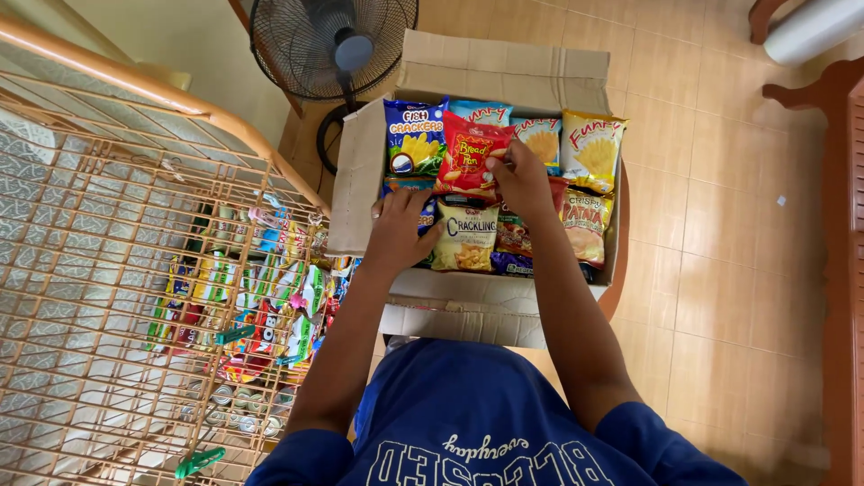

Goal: Organizing various bags of snacks into a cardboard box and sealing it with tape.

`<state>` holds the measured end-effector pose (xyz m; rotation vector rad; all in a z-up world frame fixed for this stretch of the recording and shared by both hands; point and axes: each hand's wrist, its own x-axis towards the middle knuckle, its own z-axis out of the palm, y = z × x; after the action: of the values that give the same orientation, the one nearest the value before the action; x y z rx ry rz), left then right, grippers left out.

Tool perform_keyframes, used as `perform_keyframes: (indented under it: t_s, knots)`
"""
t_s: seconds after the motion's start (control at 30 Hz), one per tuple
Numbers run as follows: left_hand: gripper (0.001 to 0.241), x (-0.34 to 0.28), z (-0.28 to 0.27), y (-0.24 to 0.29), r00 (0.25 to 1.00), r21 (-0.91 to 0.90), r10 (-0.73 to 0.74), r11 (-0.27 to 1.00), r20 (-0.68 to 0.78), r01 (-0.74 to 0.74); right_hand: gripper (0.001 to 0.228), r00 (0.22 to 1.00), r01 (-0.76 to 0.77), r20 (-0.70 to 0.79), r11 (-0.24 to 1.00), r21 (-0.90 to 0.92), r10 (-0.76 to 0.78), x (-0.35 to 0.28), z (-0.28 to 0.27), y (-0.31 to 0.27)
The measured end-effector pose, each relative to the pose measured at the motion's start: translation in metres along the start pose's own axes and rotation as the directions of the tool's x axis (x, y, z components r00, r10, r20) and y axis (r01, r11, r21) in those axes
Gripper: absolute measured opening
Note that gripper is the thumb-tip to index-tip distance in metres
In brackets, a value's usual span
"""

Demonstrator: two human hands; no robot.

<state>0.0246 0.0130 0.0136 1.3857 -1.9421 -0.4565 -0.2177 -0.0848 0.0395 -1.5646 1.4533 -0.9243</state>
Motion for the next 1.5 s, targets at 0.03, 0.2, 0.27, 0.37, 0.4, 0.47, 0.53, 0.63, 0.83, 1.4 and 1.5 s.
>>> perform_keyframes:
  t_s: [0.03, 0.2, 0.27, 0.37, 0.4, 0.47, 0.53, 0.63, 0.83, 1.4, 1.5]
  knots:
    - [0.061, -0.001, 0.0, -0.001, 1.0, -0.002, 0.001, 1.0, 0.001, -0.001, 0.018, 1.0, -0.001, -0.002, 1.0, -0.001, 0.001, 0.001, 0.0, 0.003]
    - [0.058, 0.0, -0.009, 0.001, 0.999, -0.107, -0.022, 0.994, -0.026, 0.019, 0.016, 0.998, -0.044, 0.057, 0.995, 0.092, 0.039, 0.008, -0.002, 0.012]
    - [0.058, 0.001, -0.011, -0.002, 1.0, -0.124, -0.031, 0.992, 0.002, 0.031, 0.016, 0.998, -0.021, 0.067, 0.99, 0.14, 0.012, 0.007, -0.004, 0.008]
    - [0.056, -0.003, -0.005, -0.01, 1.0, -0.118, 0.01, 0.993, -0.011, -0.011, 0.015, 0.997, 0.054, 0.044, 0.988, 0.143, -0.061, 0.008, -0.003, 0.002]
    - [0.053, -0.005, -0.001, -0.013, 0.997, -0.093, 0.067, 0.993, -0.05, -0.071, 0.014, 0.994, 0.107, 0.009, 0.99, 0.096, -0.109, 0.009, -0.002, 0.0]
    - [0.053, -0.006, -0.003, -0.01, 0.997, -0.081, 0.065, 0.994, -0.039, -0.068, 0.011, 0.952, 0.303, -0.023, 0.948, -0.102, -0.307, 0.011, -0.007, -0.007]
    - [0.052, -0.006, -0.007, -0.007, 0.998, -0.071, 0.061, 0.996, -0.024, -0.062, 0.01, 0.871, 0.466, -0.011, 0.833, -0.297, -0.491, 0.014, -0.009, -0.02]
    - [0.051, -0.006, -0.011, 0.0, 1.0, -0.053, 0.012, 0.999, 0.008, -0.012, 0.013, 0.895, 0.444, 0.112, 0.845, -0.299, -0.431, 0.02, -0.006, -0.045]
    - [0.053, -0.012, -0.01, 0.002, 0.999, -0.034, 0.043, 0.999, -0.006, -0.043, 0.015, 0.796, 0.562, 0.458, 0.764, -0.317, -0.395, 0.039, 0.019, -0.042]
    - [0.061, 0.005, 0.027, 0.028, 0.984, -0.054, 0.155, 0.986, -0.082, -0.16, 0.032, 0.924, -0.074, -0.381, 0.986, -0.147, 0.012, -0.089, -0.074, 0.035]
    - [0.052, 0.011, 0.031, 0.024, 0.988, 0.016, 0.144, 0.99, -0.058, -0.143, 0.026, 0.817, 0.244, -0.298, 0.764, -0.597, -0.494, -0.118, -0.057, 0.094]
